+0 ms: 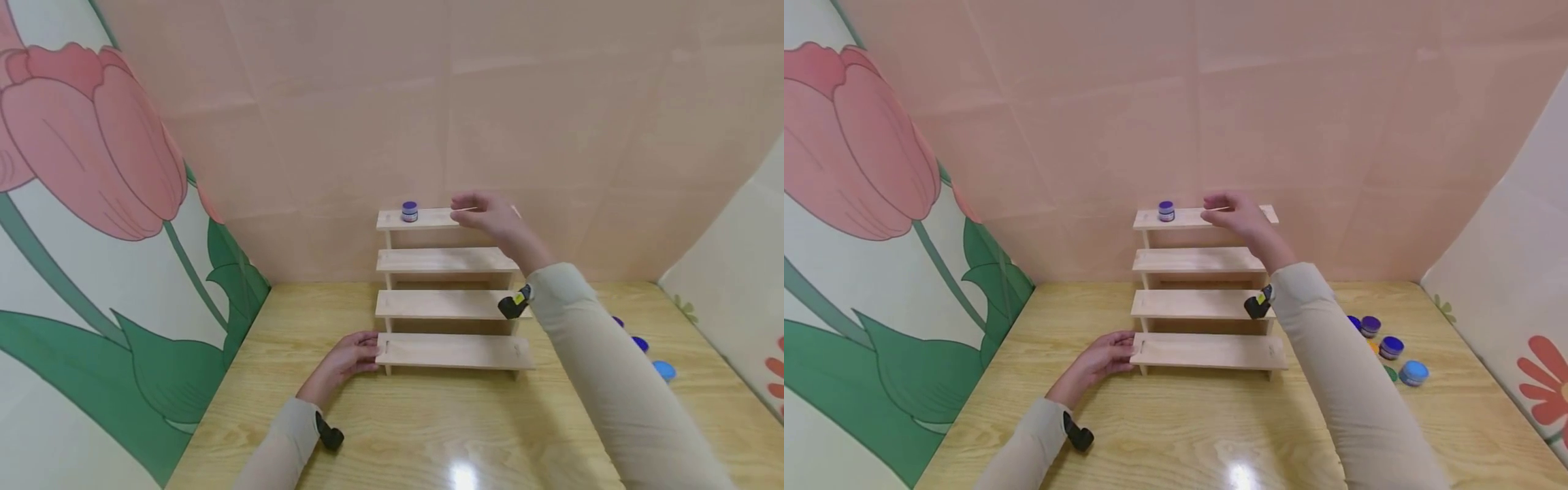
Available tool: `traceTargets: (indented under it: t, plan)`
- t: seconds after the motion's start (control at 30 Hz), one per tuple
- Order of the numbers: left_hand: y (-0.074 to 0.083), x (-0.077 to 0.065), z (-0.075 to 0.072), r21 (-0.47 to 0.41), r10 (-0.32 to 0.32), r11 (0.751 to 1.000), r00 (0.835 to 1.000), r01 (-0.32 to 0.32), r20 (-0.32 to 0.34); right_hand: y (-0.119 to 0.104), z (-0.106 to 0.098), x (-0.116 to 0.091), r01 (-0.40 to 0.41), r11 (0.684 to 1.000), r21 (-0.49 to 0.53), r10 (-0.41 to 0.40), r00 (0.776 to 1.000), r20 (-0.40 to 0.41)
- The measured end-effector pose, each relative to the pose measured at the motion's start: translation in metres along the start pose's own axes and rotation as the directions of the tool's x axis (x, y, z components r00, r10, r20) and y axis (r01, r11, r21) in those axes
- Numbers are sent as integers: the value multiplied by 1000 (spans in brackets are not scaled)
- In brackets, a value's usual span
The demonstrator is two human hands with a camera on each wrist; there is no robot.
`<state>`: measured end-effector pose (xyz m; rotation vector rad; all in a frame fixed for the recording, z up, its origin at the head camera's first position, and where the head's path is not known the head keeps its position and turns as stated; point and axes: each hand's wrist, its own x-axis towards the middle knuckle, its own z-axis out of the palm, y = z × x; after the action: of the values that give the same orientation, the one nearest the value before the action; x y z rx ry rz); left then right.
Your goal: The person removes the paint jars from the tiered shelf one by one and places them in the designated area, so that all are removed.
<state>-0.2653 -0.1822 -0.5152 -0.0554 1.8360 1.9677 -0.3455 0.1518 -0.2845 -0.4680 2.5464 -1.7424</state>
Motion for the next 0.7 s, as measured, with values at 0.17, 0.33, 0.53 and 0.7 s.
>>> traceTargets:
  t: [0.17, 0.33, 0.53, 0.7]
  plan:
    - [1, -1, -1, -1, 5, 1000, 1000, -5, 7, 1, 12, 18, 6, 1000, -17, -6, 1000, 14]
    - [1, 0, -1, -12, 2, 1000, 1000, -2, 2, 1, 23, 34, 2, 1000, -15, -2, 1000, 22]
    - [3, -1, -2, -7, -4, 1000, 1000, 4, 6, 2, 33, 50, -16, 999, -36, 16, 1000, 11]
    - [1, 0, -3, 0, -2, 1000, 1000, 2, 26, 3, 41, 61, -7, 1000, -20, 7, 1000, -7]
